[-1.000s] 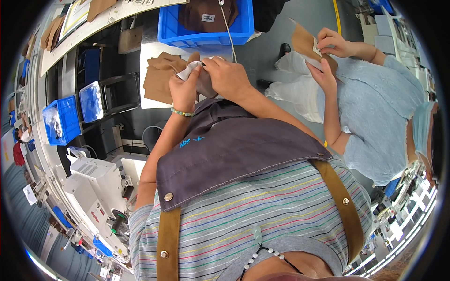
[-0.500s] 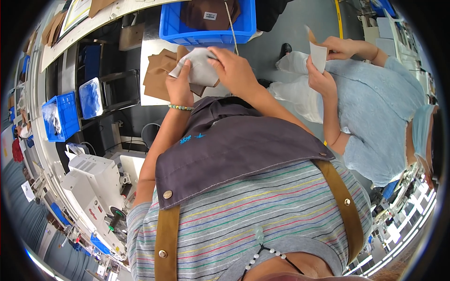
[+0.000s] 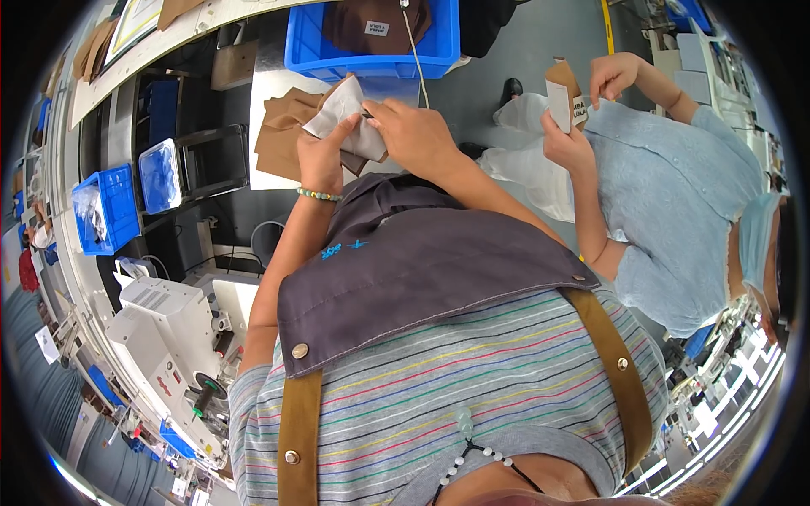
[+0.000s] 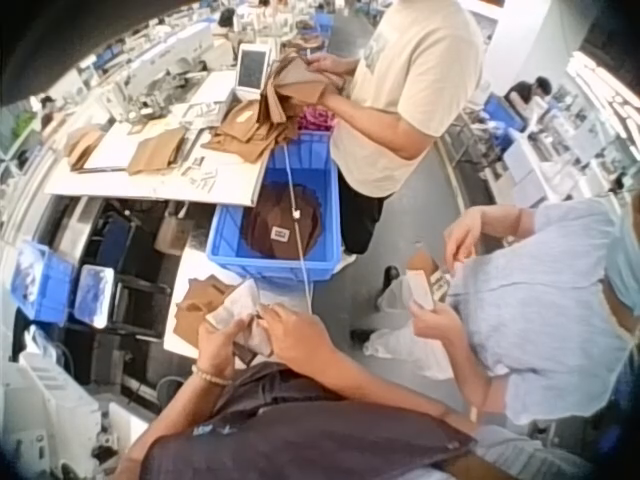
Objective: Assembling components of a leather item by applying labels and protective layers to leather panels.
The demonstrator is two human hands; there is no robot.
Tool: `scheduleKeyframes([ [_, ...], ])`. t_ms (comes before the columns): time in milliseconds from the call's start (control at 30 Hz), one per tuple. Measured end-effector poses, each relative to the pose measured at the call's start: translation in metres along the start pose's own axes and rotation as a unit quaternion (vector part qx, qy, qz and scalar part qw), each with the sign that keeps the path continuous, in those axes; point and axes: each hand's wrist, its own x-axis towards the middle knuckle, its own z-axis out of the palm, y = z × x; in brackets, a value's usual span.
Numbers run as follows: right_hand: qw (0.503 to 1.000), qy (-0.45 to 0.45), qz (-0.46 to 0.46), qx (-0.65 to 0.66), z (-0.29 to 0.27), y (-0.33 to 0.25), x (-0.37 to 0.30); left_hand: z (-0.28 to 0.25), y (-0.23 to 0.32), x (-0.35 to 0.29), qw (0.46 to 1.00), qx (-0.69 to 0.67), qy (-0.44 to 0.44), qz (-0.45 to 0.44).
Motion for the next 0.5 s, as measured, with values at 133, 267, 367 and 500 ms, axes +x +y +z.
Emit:
scheduleKeyframes([
  [133, 1.0, 0.0, -0.004, -0.003, -0.0011, 0.0001, 0.0005, -0.0019, -0.0008, 0.001, 1.0, 0.003, 0.0, 0.004],
  [267, 1.0, -0.006, -0.002, -0.003, -0.0016, 0.0009, 0.0006, 0.0003, -0.0015, 0.0008, 1.0, -0.011, 0.018, 0.017],
  [367, 1.0, -0.007, -0.002, 0.0, -0.001, 0.0018, -0.0002, -0.0016, -0.0022, 0.0015, 1.0, 0.004, -0.003, 0.022],
  [500, 1.0, -0.009, 0.0, 0.001, -0.0017, 0.0012, -0.0014, 0.0011, -0.0019, -0.0014, 1.0, -0.001, -0.005, 0.02],
])
